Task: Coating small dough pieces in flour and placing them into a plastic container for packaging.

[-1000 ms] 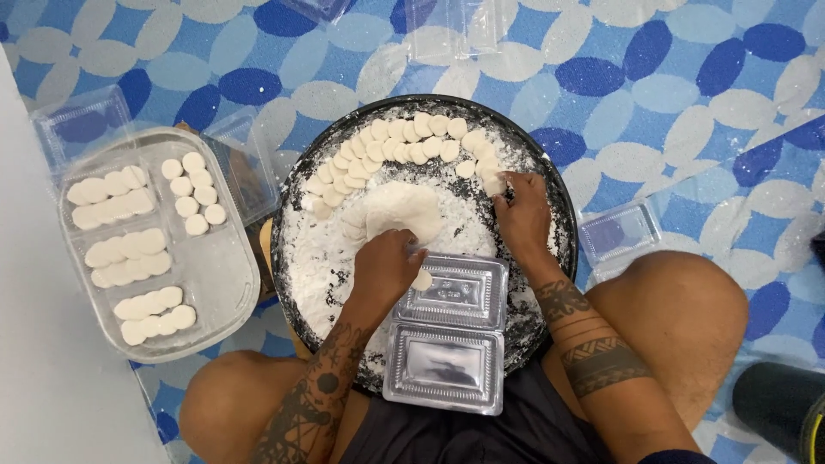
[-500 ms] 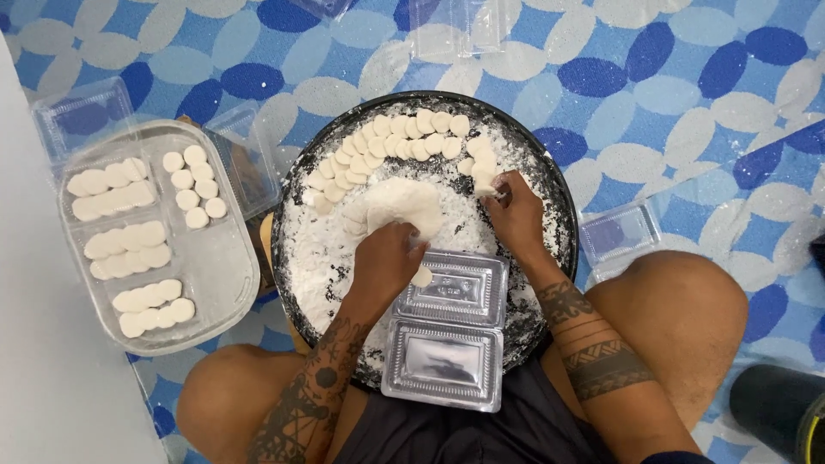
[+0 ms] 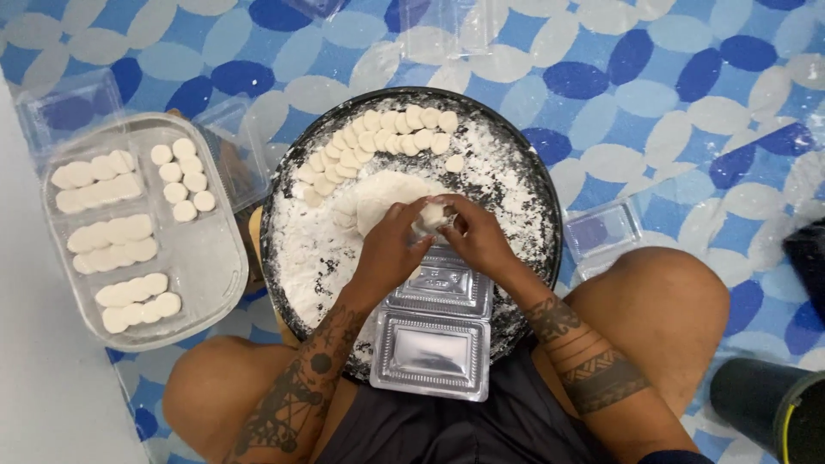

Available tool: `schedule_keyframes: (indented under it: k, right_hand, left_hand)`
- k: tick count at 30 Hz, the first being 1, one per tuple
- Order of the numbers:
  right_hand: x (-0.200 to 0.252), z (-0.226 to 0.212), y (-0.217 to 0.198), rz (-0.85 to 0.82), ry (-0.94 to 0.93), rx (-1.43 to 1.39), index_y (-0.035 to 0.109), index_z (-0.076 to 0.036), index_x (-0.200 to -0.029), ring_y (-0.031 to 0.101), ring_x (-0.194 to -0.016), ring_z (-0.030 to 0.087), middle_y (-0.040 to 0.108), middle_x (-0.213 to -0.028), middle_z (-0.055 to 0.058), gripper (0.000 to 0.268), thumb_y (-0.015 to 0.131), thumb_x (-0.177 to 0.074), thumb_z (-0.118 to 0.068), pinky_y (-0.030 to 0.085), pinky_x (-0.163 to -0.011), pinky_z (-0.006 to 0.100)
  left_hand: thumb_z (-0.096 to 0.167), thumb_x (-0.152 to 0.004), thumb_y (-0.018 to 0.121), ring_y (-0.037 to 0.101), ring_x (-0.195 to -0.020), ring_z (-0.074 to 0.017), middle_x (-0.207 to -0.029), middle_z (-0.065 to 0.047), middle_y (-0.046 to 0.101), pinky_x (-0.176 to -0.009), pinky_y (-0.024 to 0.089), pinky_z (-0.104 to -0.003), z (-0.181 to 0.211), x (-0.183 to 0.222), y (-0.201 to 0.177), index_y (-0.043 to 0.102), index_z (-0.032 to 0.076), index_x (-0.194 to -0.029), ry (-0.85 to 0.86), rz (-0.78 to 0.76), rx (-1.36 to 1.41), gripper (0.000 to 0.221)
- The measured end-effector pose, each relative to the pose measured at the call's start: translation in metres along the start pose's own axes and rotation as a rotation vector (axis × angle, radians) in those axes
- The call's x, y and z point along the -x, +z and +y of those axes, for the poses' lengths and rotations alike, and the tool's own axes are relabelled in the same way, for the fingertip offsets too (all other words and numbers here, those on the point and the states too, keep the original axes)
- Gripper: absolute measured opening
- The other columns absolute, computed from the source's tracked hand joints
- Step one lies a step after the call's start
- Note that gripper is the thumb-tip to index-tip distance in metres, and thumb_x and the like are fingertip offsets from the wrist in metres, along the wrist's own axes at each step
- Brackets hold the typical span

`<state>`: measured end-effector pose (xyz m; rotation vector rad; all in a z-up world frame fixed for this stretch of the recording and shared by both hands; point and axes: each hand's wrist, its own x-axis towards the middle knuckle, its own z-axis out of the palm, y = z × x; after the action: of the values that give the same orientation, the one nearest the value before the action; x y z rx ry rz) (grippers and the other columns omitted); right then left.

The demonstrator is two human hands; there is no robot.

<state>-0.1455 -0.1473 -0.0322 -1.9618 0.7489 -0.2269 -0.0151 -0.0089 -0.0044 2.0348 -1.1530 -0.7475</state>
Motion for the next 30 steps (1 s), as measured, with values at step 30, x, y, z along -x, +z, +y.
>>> schedule_keyframes:
  k: [30]
  right_hand:
    - [0.018, 0.013, -0.015, 0.070, 0.211, -0.158, 0.067, -0.003, -0.115, 0.067, -0.066, 0.029, 0.074, -0.089, 0.018, 0.036, 0.076, -0.086, -0.022, 0.050, -0.062, 0.041]
  left_hand:
    - [0.017, -0.088, 0.076, 0.074, -0.103, -0.0250, -0.112, -0.015, 0.073, -0.087, 0.055, -0.035, 0.016, -0.022, 0.030, 0.064, 0.010, -0.126, -0.218, -0.015, 0.416, 0.041]
